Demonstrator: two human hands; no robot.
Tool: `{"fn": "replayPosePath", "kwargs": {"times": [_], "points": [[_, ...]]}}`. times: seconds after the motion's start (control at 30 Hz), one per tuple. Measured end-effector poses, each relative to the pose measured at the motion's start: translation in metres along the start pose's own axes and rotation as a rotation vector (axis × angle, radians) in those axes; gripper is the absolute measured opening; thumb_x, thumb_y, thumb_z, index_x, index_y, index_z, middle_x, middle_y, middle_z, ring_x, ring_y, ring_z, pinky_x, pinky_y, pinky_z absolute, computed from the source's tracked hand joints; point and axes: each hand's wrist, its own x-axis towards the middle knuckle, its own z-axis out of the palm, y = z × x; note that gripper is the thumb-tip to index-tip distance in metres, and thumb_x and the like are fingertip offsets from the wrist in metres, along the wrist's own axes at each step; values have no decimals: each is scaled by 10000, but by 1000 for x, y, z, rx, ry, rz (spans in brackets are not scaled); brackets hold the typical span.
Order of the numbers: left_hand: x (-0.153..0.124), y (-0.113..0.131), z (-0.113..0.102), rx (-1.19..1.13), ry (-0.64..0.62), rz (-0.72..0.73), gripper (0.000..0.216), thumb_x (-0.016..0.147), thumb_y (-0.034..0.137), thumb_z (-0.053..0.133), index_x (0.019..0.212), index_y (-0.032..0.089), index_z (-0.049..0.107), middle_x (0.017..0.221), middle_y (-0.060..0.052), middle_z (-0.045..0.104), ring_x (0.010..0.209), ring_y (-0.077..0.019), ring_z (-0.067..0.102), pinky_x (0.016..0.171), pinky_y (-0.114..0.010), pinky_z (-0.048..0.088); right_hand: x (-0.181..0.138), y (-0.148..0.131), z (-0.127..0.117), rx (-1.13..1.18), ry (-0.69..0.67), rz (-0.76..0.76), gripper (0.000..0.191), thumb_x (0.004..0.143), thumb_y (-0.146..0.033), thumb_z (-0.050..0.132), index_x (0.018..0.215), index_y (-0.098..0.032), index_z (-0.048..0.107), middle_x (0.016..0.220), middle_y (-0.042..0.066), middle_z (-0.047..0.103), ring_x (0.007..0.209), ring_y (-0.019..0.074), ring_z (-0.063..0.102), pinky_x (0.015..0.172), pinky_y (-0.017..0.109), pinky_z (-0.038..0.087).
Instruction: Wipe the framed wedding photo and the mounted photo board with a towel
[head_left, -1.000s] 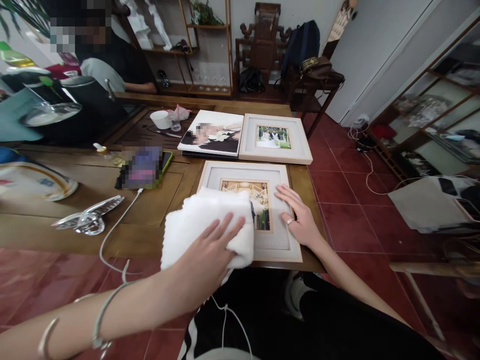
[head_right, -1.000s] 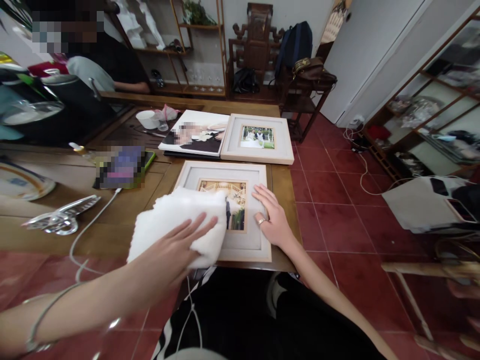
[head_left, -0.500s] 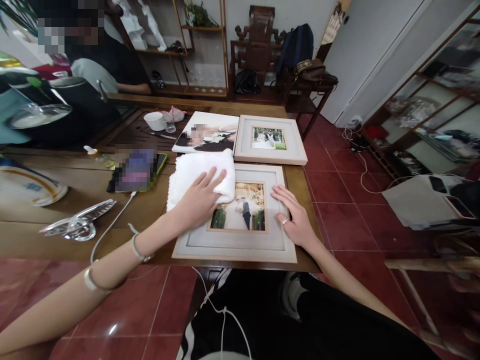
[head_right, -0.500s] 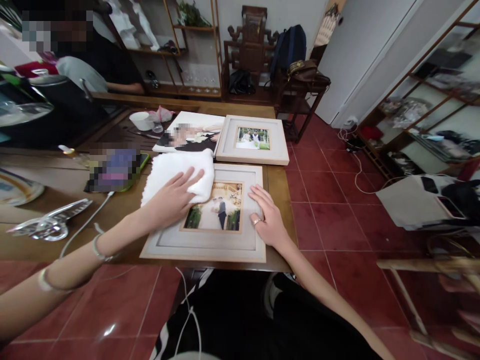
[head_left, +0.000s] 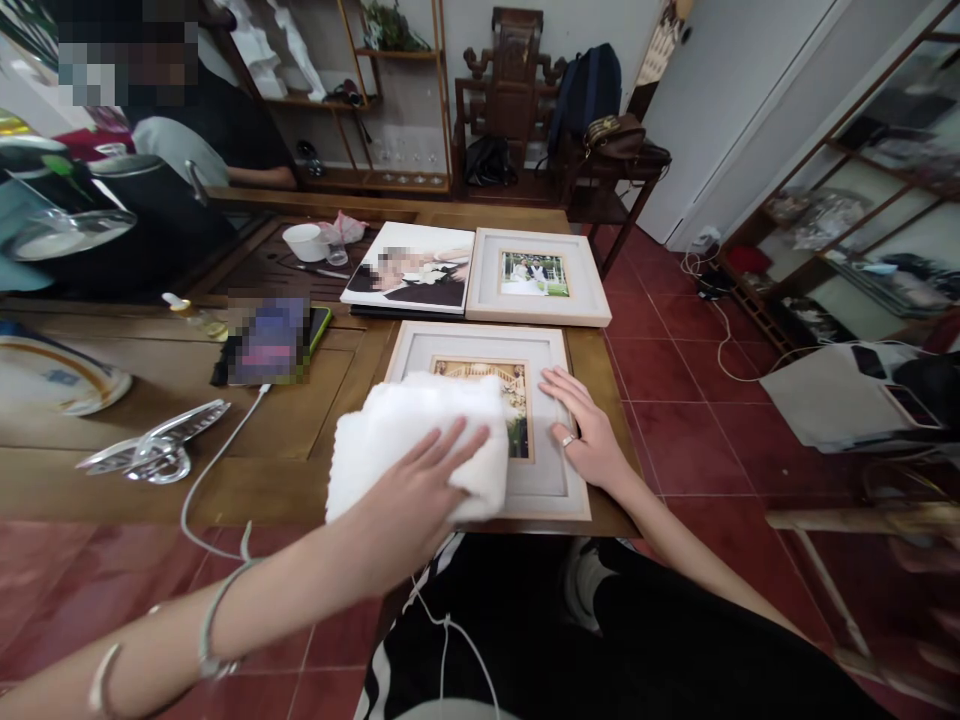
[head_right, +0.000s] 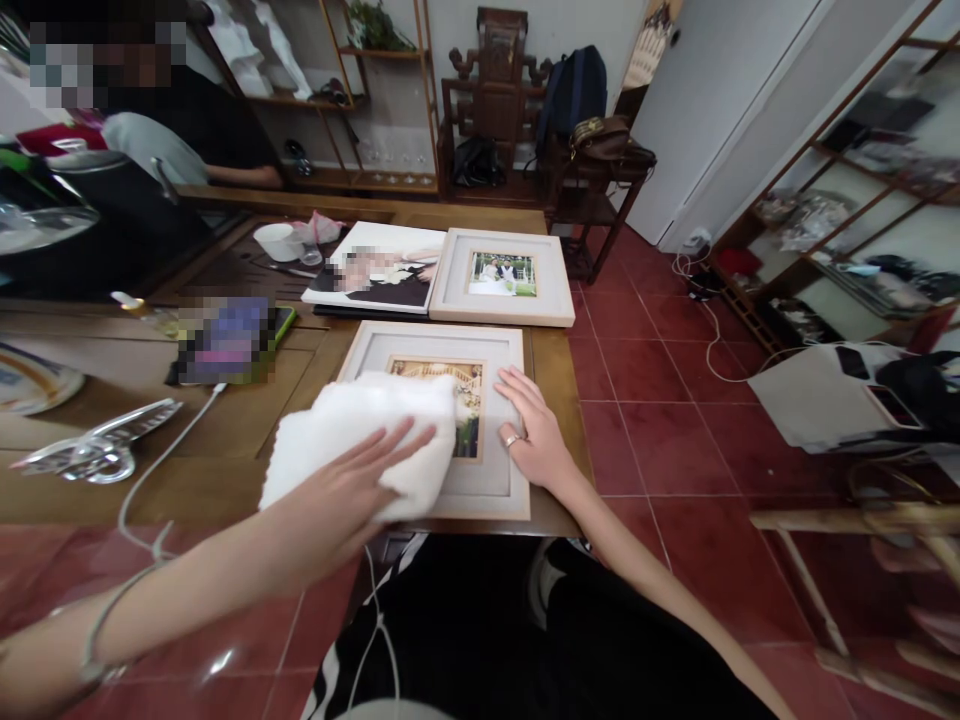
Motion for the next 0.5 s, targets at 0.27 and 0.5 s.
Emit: {"fn": "replayPosePath", "kwargs": {"times": [0.27, 0.5], "points": [[58, -89, -9, 267, 266, -216, 284, 903, 189, 481, 1045, 79, 701, 1573, -165, 214, 1446, -379, 156, 1153, -522, 242, 0, 0, 0, 8, -8, -4, 585, 748, -78, 498, 1300, -262, 557, 1444, 54, 502, 1411, 262, 352, 1150, 569, 294], [61, -73, -12, 300, 188, -259, 294, 883, 153, 459, 1011, 107, 719, 1535, -157, 320, 1410, -417, 256, 1094, -598, 301, 0, 0, 0, 34, 11, 22, 573, 746, -82, 509, 1284, -267, 573, 1432, 51, 517, 1406, 266, 362, 1149, 569, 296]]}}
